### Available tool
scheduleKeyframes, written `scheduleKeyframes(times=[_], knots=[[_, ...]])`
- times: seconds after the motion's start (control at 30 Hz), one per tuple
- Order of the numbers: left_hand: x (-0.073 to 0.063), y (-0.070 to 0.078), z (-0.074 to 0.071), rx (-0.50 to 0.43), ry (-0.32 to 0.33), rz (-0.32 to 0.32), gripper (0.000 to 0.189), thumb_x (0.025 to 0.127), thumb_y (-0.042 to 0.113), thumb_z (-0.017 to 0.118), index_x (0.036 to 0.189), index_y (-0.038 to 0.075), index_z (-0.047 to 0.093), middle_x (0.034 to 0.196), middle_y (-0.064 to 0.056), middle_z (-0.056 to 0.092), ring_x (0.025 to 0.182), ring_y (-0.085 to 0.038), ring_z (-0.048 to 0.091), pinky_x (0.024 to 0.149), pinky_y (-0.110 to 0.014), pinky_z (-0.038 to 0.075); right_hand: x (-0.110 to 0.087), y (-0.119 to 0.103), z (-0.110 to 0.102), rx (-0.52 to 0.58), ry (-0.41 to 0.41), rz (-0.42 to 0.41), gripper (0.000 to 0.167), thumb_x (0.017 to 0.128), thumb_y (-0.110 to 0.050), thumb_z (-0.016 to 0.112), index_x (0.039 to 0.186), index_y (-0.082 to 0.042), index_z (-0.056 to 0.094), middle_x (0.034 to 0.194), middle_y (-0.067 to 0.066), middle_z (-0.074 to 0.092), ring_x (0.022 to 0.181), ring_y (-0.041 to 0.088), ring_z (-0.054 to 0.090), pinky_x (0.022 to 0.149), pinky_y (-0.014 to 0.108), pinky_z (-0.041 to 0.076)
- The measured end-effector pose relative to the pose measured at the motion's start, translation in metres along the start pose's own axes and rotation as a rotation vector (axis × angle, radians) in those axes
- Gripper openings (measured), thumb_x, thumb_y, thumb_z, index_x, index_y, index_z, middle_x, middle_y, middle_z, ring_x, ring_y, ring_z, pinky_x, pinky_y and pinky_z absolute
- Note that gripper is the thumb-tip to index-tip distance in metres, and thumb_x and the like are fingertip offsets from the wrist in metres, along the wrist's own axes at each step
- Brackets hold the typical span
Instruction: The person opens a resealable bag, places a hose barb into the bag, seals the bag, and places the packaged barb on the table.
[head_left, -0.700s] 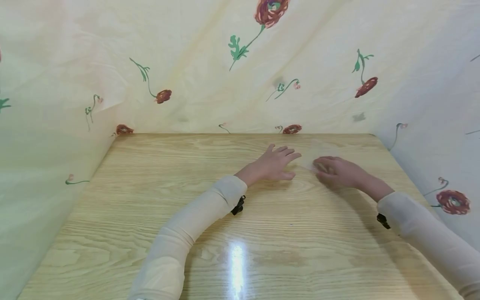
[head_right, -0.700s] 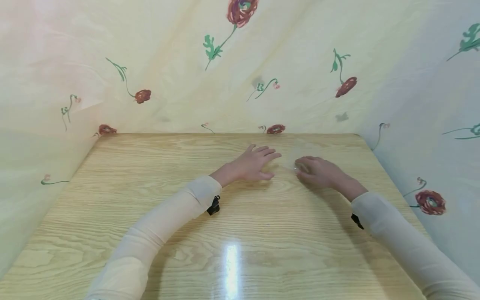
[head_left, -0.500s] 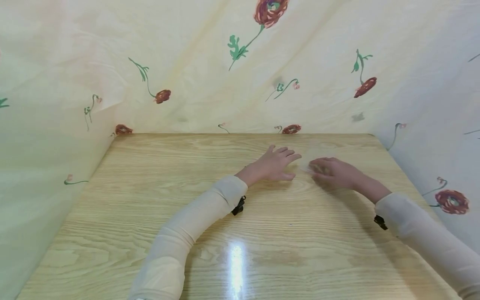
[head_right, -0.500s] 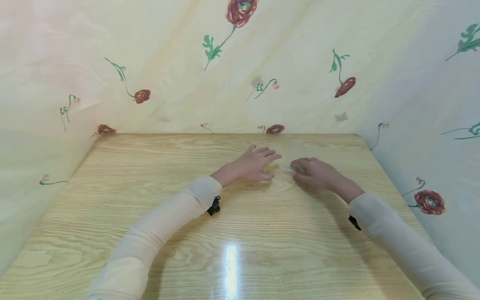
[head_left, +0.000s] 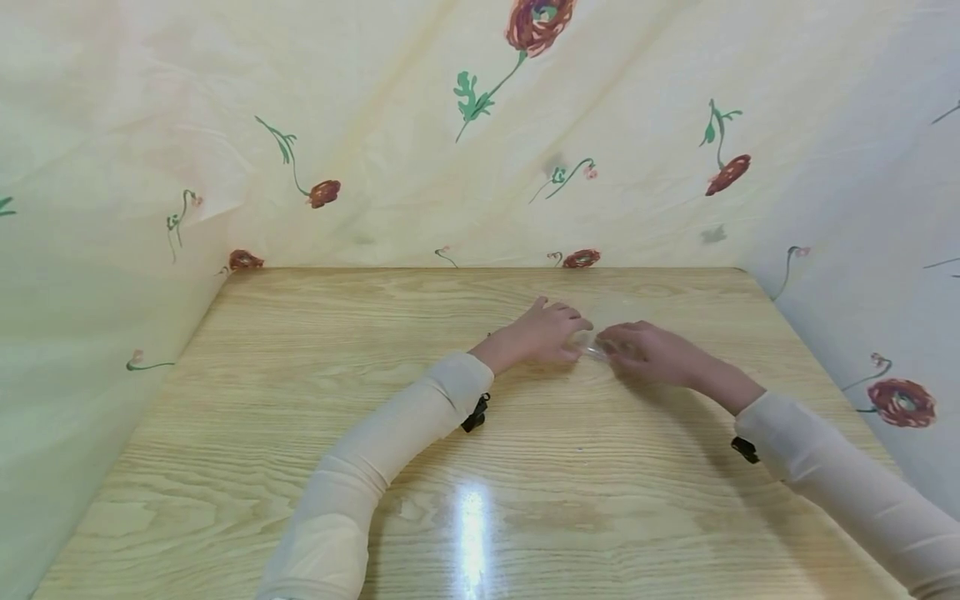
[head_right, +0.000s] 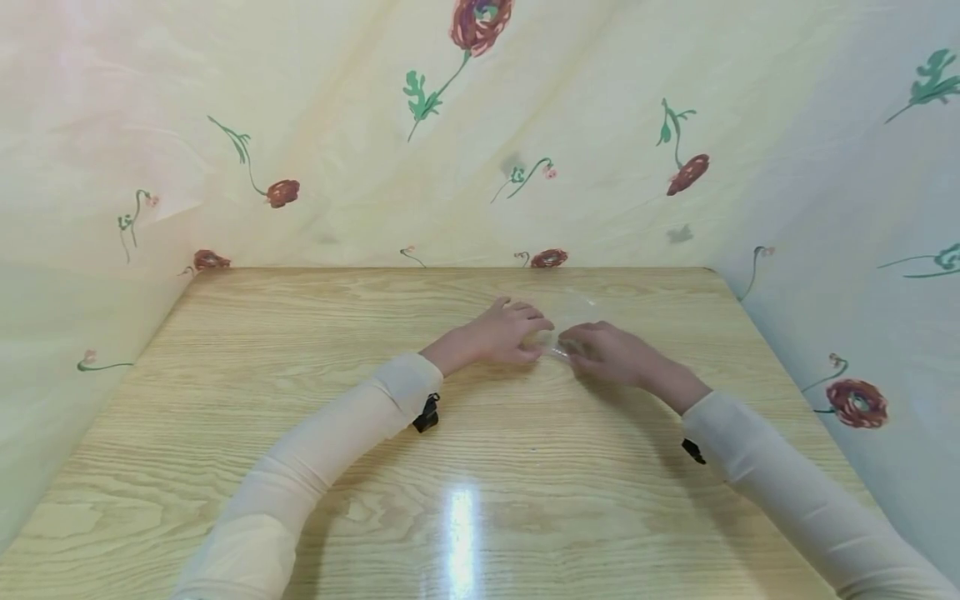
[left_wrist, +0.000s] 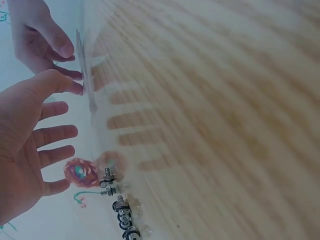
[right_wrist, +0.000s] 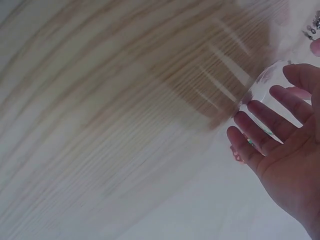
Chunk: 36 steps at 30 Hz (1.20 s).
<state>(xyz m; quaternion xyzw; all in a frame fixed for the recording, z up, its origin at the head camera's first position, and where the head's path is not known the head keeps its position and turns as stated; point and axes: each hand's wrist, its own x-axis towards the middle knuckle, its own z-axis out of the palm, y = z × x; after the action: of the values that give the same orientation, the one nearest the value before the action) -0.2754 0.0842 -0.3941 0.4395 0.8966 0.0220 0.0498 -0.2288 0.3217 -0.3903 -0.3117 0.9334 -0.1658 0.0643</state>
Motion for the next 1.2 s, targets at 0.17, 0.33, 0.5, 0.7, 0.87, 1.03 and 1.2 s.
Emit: scheduleKeyframes(times=[0.17, 0.33, 0.5, 0.7, 0.87, 1.03, 1.2], knots=[[-0.002, -0.002, 0.0, -0.023, -0.029, 0.006, 0.052, 0.102, 0.038, 0.055, 0.151, 0.025, 0.048, 0.155, 0.0, 0.05, 0.148, -0.022, 0.04, 0.122, -0.058, 0.023, 0.002, -0.006, 0.003, 0.005, 0.005, -0.02, 0.042, 0.096, -0.007, 0.066, 0.135, 0.004, 0.06, 0.136, 0.025, 0.062, 0.124, 0.045, 0.058, 0.1, 0.062, 0.046], [-0.005, -0.004, 0.002, -0.027, -0.042, 0.02, 0.05, 0.1, 0.037, 0.059, 0.148, 0.025, 0.052, 0.153, -0.001, 0.051, 0.147, -0.023, 0.041, 0.122, -0.059, 0.024, 0.006, -0.009, 0.008, -0.008, 0.02, -0.056, 0.044, 0.092, -0.007, 0.071, 0.133, 0.004, 0.061, 0.133, 0.023, 0.064, 0.121, 0.044, 0.06, 0.098, 0.061, 0.048], [-0.006, -0.006, 0.002, -0.031, -0.043, 0.028, 0.046, 0.098, 0.034, 0.063, 0.143, 0.025, 0.058, 0.15, 0.0, 0.054, 0.144, -0.023, 0.044, 0.121, -0.059, 0.025, 0.007, -0.013, 0.009, -0.039, 0.021, -0.087, 0.047, 0.089, -0.009, 0.073, 0.132, 0.004, 0.062, 0.136, 0.026, 0.062, 0.123, 0.047, 0.058, 0.1, 0.062, 0.047], [-0.008, -0.009, 0.0, -0.047, -0.035, 0.036, 0.04, 0.095, 0.03, 0.068, 0.135, 0.025, 0.064, 0.142, 0.0, 0.06, 0.138, -0.023, 0.05, 0.12, -0.059, 0.028, 0.007, -0.016, 0.01, -0.063, -0.01, -0.063, 0.05, 0.088, -0.015, 0.074, 0.135, -0.001, 0.062, 0.141, 0.028, 0.057, 0.127, 0.049, 0.054, 0.1, 0.063, 0.047], [-0.01, -0.01, -0.001, -0.055, -0.027, 0.044, 0.035, 0.095, 0.03, 0.07, 0.129, 0.025, 0.067, 0.139, 0.001, 0.062, 0.136, -0.023, 0.052, 0.12, -0.058, 0.028, 0.008, -0.017, 0.01, -0.073, -0.009, -0.075, 0.052, 0.084, -0.014, 0.076, 0.134, -0.003, 0.063, 0.14, 0.028, 0.058, 0.126, 0.049, 0.056, 0.097, 0.062, 0.049], [-0.009, -0.012, 0.001, -0.038, -0.017, 0.052, 0.03, 0.094, 0.03, 0.071, 0.124, 0.025, 0.07, 0.135, 0.002, 0.063, 0.132, -0.023, 0.053, 0.119, -0.057, 0.03, 0.009, -0.015, 0.011, -0.084, -0.013, -0.08, 0.054, 0.082, -0.013, 0.077, 0.133, -0.003, 0.064, 0.14, 0.026, 0.059, 0.126, 0.047, 0.056, 0.099, 0.061, 0.049], [-0.009, -0.013, 0.002, -0.031, 0.001, 0.06, 0.021, 0.094, 0.03, 0.071, 0.115, 0.026, 0.071, 0.129, 0.003, 0.062, 0.128, -0.021, 0.054, 0.116, -0.055, 0.034, 0.009, -0.013, 0.012, -0.088, -0.001, -0.092, 0.052, 0.081, -0.012, 0.077, 0.131, -0.003, 0.065, 0.137, 0.023, 0.062, 0.125, 0.044, 0.058, 0.1, 0.059, 0.049]])
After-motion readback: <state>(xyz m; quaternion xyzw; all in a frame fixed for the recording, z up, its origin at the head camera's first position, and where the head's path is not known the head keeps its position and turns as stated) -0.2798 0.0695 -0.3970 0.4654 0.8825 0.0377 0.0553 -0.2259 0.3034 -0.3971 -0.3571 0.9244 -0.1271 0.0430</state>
